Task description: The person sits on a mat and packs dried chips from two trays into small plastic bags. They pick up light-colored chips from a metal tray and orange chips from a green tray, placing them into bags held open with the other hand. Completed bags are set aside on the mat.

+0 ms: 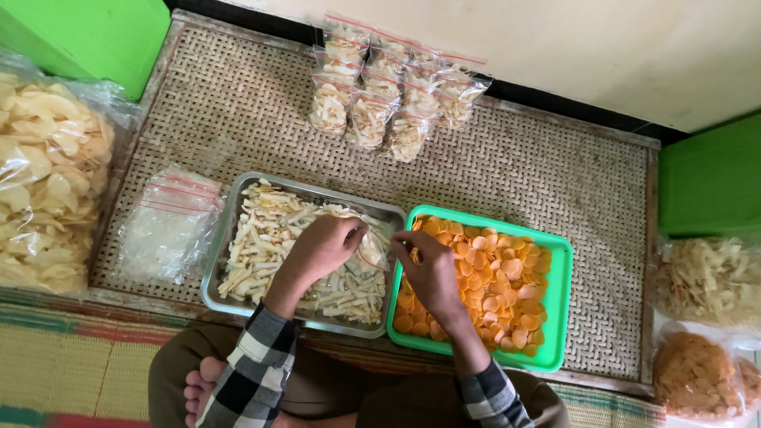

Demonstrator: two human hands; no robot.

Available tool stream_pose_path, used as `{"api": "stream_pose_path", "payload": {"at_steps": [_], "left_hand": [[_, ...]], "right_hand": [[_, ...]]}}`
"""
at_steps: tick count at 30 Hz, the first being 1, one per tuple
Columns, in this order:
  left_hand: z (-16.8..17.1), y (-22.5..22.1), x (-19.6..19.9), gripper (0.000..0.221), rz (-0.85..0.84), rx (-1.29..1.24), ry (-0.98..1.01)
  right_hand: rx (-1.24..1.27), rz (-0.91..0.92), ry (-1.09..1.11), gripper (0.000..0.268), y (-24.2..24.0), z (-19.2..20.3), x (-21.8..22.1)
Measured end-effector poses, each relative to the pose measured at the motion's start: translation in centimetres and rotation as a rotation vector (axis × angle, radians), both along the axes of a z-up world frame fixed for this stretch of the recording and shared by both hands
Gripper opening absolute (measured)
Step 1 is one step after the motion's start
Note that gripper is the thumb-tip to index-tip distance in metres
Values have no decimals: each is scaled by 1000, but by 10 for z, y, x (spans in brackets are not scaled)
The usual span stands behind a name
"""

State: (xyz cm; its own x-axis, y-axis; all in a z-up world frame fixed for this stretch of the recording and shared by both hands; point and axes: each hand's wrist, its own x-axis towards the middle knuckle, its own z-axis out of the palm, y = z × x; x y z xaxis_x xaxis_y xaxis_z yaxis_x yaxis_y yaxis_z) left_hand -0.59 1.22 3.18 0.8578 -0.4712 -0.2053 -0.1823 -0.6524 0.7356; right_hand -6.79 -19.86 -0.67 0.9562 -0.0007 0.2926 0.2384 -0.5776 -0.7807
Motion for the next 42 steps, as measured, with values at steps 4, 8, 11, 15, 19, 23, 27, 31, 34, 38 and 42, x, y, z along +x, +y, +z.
{"api": "stream_pose_path", "payload": {"at_steps": [4,8,11,15,19,23,27,31,34,38,42], "left_hand": [[2,-1,-3,24,19,-8,13],[-11,0,-1,23,42,-33,3],[-22,0,-2,16,59,-81,8],[-31,2,-2,13,101,-118,-5],[-30,-1,-2,12,108,-119,19],[-27,-4,-3,17,190,-138,17],[-26,-4,3,18,144,-154,32],[-22,-3,6,18,122,-154,41],[-30,-1,9,18,122,-167,70],[-40,2,13,19,138,-166,94],[-42,1,15,19,153,-172,130]], "right_hand": [[-36,25,133,7,-1,38,-16],[-194,295,385,11,14,21,-52],[-370,343,366,15,33,-25,-73],[-628,369,2,47,43,-51,-81],[-662,421,43,75,45,-75,-75],[-736,301,-233,14,56,-84,-64],[-703,287,-264,10,60,-109,-61],[-664,257,-250,12,58,-101,-57],[-609,257,-257,15,62,-89,-55],[-642,312,-223,13,64,-84,-59],[-661,345,-215,11,63,-97,-63]]}}
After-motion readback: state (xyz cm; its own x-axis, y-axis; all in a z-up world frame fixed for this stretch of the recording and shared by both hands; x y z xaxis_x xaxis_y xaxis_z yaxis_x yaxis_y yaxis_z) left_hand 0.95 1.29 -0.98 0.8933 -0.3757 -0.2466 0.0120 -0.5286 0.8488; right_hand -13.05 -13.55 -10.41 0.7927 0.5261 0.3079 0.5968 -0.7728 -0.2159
